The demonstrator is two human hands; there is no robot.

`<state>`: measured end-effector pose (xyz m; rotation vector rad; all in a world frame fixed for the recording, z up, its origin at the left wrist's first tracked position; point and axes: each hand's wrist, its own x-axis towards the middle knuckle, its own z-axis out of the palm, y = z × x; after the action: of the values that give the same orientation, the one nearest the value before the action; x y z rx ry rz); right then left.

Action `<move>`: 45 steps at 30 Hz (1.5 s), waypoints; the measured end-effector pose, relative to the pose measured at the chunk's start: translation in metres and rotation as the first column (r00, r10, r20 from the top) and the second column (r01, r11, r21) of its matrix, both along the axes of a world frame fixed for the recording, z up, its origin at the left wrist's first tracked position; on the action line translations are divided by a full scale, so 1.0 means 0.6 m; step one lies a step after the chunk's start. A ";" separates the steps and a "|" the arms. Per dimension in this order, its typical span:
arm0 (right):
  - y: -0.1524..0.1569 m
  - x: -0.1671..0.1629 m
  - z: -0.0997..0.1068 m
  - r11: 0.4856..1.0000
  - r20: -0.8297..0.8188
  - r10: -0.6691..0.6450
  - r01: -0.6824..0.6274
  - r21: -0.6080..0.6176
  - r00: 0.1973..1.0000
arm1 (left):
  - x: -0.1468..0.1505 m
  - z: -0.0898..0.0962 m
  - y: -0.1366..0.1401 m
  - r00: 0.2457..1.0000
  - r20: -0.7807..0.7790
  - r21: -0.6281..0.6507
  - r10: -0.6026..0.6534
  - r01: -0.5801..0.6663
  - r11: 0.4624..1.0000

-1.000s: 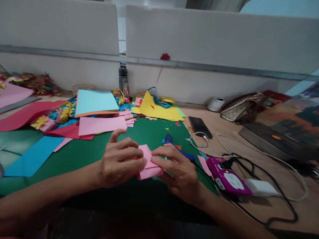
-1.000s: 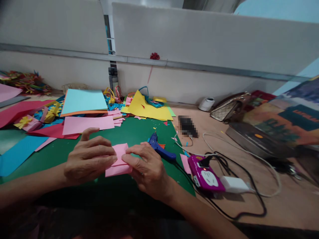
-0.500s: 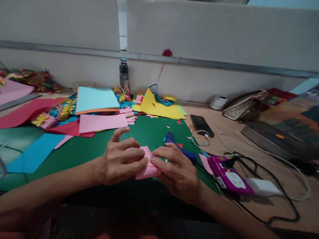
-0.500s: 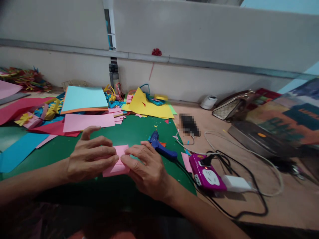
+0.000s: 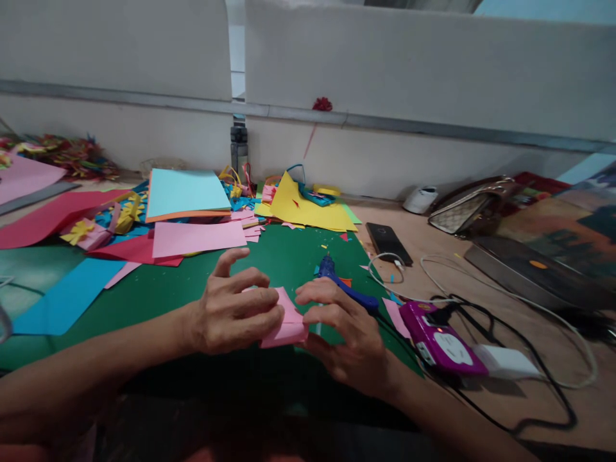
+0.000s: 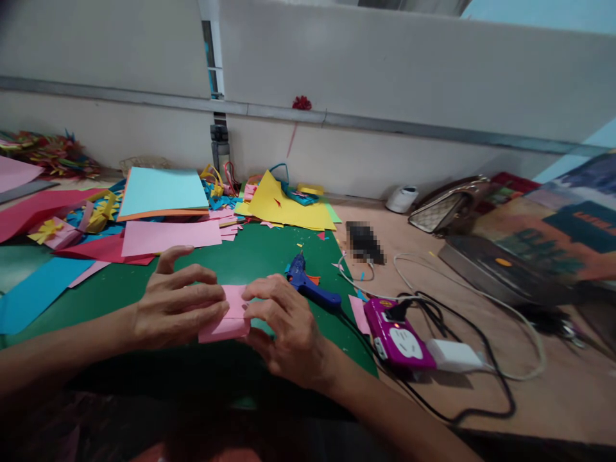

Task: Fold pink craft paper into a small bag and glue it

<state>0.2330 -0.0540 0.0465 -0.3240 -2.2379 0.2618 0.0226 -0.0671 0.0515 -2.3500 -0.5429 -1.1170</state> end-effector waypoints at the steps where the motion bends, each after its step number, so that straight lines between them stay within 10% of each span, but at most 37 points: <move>1: 0.000 0.001 -0.001 1.000 -0.002 -0.005 0.005 0.004 1.000 | 0.000 -0.001 0.000 1.000 0.003 0.010 -0.005 0.005 1.000; 28: 0.006 -0.008 -0.017 0.919 0.097 -0.241 0.195 0.342 0.966 | 0.010 -0.011 0.003 0.998 0.017 0.014 0.056 -0.056 0.998; 45: 0.019 0.006 -0.011 0.943 0.012 -0.279 0.271 0.192 0.960 | 0.004 -0.018 0.023 0.987 0.136 -0.197 0.090 -0.062 0.978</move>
<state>0.2369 -0.0429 0.0402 -0.5358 -2.2018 -0.1070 0.0248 -0.0530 0.0408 -2.3979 -0.8202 -1.2552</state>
